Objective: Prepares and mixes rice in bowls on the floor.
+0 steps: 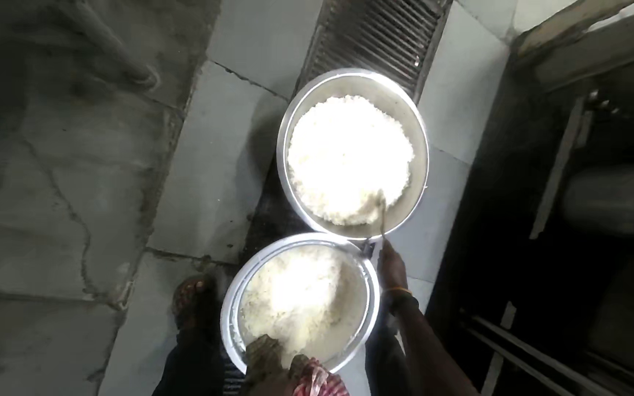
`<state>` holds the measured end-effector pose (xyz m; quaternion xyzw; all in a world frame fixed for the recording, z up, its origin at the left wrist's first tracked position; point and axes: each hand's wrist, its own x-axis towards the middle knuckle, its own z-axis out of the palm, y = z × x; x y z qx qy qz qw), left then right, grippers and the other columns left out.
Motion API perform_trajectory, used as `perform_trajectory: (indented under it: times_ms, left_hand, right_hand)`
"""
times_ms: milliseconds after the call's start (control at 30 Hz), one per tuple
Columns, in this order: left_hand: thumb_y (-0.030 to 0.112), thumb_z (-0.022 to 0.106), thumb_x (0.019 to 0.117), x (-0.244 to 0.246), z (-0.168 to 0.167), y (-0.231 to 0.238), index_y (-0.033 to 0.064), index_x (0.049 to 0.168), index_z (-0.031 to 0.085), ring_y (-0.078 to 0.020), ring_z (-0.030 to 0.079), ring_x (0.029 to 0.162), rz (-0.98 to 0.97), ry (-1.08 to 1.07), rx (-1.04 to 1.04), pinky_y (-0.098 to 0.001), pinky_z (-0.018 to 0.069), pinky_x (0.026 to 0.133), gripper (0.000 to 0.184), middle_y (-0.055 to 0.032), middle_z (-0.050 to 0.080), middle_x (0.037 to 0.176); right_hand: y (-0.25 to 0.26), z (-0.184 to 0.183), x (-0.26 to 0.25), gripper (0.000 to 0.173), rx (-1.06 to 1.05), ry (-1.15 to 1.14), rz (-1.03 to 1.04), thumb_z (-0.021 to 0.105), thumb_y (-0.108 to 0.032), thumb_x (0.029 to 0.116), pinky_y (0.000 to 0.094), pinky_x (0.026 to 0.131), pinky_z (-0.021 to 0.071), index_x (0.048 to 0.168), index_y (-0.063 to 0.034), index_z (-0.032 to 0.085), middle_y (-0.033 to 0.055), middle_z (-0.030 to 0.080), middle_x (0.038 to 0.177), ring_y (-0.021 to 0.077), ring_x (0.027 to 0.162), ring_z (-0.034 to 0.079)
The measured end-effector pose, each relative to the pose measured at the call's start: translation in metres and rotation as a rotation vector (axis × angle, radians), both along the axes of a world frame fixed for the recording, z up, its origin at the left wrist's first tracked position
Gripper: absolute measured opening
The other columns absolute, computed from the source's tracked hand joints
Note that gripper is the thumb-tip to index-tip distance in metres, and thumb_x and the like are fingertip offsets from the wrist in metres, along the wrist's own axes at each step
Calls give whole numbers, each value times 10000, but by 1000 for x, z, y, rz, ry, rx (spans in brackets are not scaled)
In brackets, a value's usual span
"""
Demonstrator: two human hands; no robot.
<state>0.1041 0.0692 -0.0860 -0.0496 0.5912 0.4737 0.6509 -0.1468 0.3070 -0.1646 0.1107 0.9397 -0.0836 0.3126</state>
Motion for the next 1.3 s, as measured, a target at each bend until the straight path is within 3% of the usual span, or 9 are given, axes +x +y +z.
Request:
perform_trajectory:
  times_ms: [467, 600, 667, 767, 867, 1000, 1067, 1167, 1300]
  left_hand:
    - [590, 728, 843, 7, 7, 3, 96, 1419, 571, -412, 572, 1260, -27, -17, -21, -661, 432, 1043, 775, -222, 626, 1324]
    - [596, 708, 854, 6, 12, -3, 110, 1417, 573, -429, 604, 1210, -52, -87, 6, -691, 440, 1004, 756, -231, 657, 1267]
    - [604, 681, 852, 8, 17, -7, 55, 1246, 666, -424, 626, 1131, -44, -123, 82, -689, 446, 956, 676, -234, 676, 1177]
    - [550, 650, 911, 3, 25, -15, 7, 1284, 649, -434, 600, 1187, -44, -165, 150, -681, 415, 1008, 659, -262, 653, 1235]
    - [562, 658, 913, 12, 20, -11, 39, 1222, 681, -398, 636, 1146, -77, -109, 97, -669, 457, 972, 609, -219, 687, 1181]
    - [558, 663, 925, 3, 28, -27, 14, 1265, 666, -432, 589, 1224, -99, -126, 50, -696, 412, 1020, 642, -251, 652, 1260]
    - [565, 667, 913, 9, 24, -32, 8, 1248, 665, -435, 599, 1202, -98, -123, 44, -704, 423, 999, 651, -252, 652, 1249]
    - [548, 669, 913, 31, 21, -35, 24, 1296, 647, -433, 580, 1232, -124, -149, 59, -694, 408, 1025, 650, -251, 634, 1289]
    - [501, 712, 888, 40, 20, -24, -36, 1199, 666, -444, 606, 1167, -209, -194, 7, -690, 440, 970, 623, -277, 650, 1214]
  right_hand:
    - [10, 19, 0, 500, 129, -114, 116, 417, -249, 1107, 570, 954, 538, 1602, -194, 362, 234, 639, 1284, 404, 1131, 660]
    - [10, 30, 0, 466, 3, -35, 98, 397, -268, 1116, 600, 927, 541, 1575, -192, 420, 216, 662, 1251, 398, 1068, 678]
    - [22, 29, 8, 438, -81, -64, -5, 419, -243, 1114, 551, 766, 560, 1544, -174, 464, 198, 696, 1080, 346, 832, 678]
    - [18, 45, 12, 428, -270, -122, -298, 409, -324, 1124, 359, 501, 495, 1539, -238, 463, 98, 665, 924, 180, 543, 542]
    - [7, 81, 28, 434, -419, -135, -425, 455, -326, 1111, 303, 455, 477, 1537, -245, 471, 79, 681, 914, 143, 507, 534]
    - [-10, 131, 77, 440, -485, -147, -420, 437, -308, 1116, 279, 439, 485, 1545, -208, 453, 77, 710, 923, 137, 508, 564]
    - [-12, 154, 117, 455, -446, -194, -440, 426, -292, 1116, 304, 472, 519, 1561, -201, 414, 78, 711, 972, 159, 551, 598]
    - [-11, 170, 176, 444, -130, -449, -272, 437, -234, 1110, 379, 607, 580, 1548, -161, 420, 108, 707, 1064, 200, 686, 669]
    - [-14, 123, 181, 429, 91, -545, 166, 468, -202, 1087, 516, 940, 561, 1507, -120, 492, 192, 674, 1238, 333, 1051, 694]
